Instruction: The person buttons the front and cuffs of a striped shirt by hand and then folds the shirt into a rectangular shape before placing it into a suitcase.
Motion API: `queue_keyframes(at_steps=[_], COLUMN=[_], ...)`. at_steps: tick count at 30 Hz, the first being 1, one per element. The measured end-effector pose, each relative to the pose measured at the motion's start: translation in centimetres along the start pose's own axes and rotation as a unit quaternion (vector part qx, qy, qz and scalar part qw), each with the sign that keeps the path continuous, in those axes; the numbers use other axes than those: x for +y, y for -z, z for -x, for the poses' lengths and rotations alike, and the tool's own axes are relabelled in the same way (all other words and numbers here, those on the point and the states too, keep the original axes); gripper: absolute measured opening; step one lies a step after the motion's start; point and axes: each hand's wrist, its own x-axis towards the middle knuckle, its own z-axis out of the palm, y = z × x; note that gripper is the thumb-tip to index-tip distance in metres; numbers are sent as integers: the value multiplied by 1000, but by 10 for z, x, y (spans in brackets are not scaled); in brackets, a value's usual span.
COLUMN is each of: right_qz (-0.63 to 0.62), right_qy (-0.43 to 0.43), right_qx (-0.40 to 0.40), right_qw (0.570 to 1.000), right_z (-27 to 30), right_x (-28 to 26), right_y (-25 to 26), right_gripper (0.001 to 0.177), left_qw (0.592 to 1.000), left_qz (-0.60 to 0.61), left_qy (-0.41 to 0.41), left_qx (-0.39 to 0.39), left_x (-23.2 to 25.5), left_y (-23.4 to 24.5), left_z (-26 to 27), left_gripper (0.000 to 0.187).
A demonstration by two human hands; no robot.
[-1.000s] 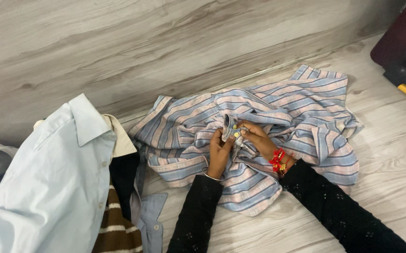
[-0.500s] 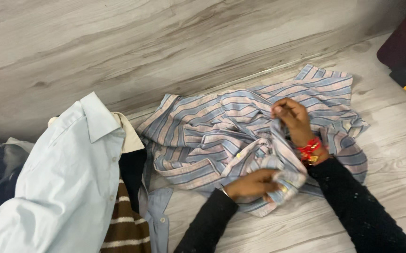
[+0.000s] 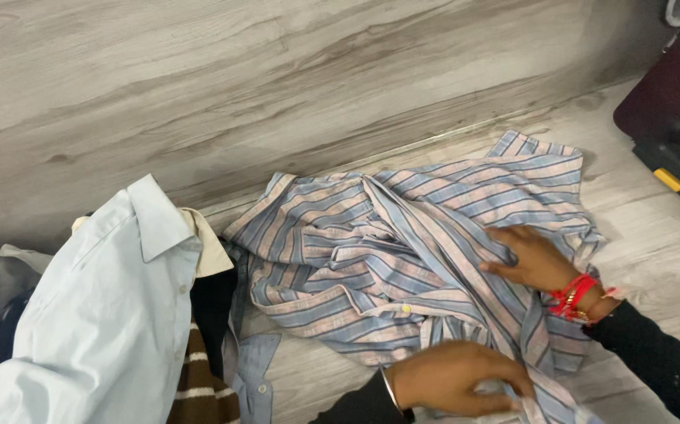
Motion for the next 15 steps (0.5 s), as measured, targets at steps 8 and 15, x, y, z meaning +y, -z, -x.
queue_keyframes(at_steps=[8,15], right_qz=[-54,-92], right_qy=[-60,-2], right_qx=[147,380], right_qw=[986,920], right_z=[-29,-74], right_x=[22,37], right_y=[20,146], right_gripper=[23,13], left_qw=[775,965], left_qz=[-524,-133], left_qy=[142,218], left_qx=[325,-66], left_x=[-46,-44], left_y=[63,30], left_z=[61,76], left_gripper=[48,32])
